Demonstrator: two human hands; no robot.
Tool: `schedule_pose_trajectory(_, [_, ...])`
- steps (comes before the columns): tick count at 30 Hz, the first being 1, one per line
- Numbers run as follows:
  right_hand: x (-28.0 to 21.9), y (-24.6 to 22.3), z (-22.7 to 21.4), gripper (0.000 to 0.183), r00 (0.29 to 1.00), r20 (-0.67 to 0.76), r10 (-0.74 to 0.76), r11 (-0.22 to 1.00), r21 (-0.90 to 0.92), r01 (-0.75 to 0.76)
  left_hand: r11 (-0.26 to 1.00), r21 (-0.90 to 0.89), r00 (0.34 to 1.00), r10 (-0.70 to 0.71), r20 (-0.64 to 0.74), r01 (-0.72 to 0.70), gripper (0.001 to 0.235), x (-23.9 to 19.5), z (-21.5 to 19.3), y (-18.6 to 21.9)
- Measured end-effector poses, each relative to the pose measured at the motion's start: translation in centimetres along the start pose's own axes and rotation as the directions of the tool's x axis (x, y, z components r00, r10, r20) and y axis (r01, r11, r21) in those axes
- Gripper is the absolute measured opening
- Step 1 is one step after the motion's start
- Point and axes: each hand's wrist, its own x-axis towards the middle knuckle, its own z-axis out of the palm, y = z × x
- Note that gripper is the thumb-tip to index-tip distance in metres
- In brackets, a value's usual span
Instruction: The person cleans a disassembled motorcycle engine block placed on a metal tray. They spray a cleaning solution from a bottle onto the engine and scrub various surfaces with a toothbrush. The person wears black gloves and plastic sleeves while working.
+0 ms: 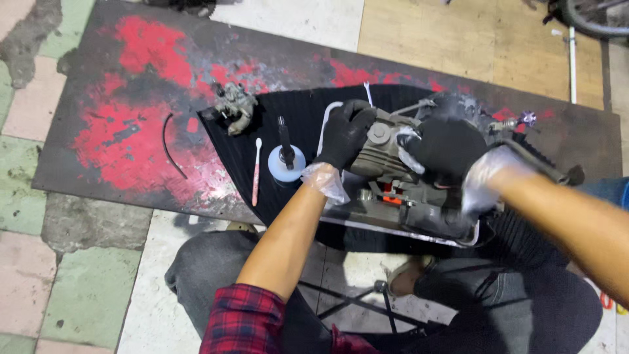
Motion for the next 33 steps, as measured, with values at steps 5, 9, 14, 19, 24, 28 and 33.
schedule_pose_trajectory(5, [-3.9, -0.2, -1.4, 0.060, 0.739, -0.354, -0.574, 0.818, -0.297, 0.493, 0.981, -0.098, 0.986, -0.162, 0.030, 0.165, 0.025, 0.1, 0.3, 2.2])
schedule_pose_trajectory(9, [-3.7, 0.9, -2.0, 0.070, 0.627, -0.258, -0.735, 0.675, -0.367, 0.640, 0.991, -0.101, 0.996, -0.081, 0.022, 0.083, 0.024, 0.4, 0.3, 2.1])
schedule_pose_trajectory(14, [-0.9, 1.6, -1.6, 0.031, 0.852, -0.174, -0.494, 0.869, -0.111, 0.482, 0.997, -0.066, 0.999, -0.051, 0.012, 0.051, 0.023, 0.1, 0.2, 1.8])
schedule_pose_trajectory(19, [0.3, 1.3, -2.4, 0.026, 0.912, -0.140, -0.386, 0.921, -0.102, 0.375, 0.996, -0.057, 0.997, -0.073, 0.025, 0.074, 0.024, 0.2, 0.2, 1.9])
schedule_pose_trajectory(24, [1.5, 0.2, -2.0, 0.037, 0.829, -0.139, -0.542, 0.814, -0.334, 0.476, 0.997, -0.039, 0.998, -0.068, 0.008, 0.068, 0.025, 0.1, 0.2, 1.9])
schedule_pose_trajectory(28, [2.6, 0.1, -2.1, 0.029, 0.996, 0.048, -0.078, 0.985, 0.159, 0.069, 0.998, 0.016, 0.998, -0.066, -0.012, 0.066, 0.025, 0.0, 0.5, 1.5])
schedule_pose_trajectory(33, [3.2, 1.6, -1.1, 0.035, 0.991, -0.032, -0.130, 0.956, 0.259, 0.134, 0.998, -0.009, 0.998, -0.060, -0.016, 0.060, 0.024, 0.1, 0.4, 1.4])
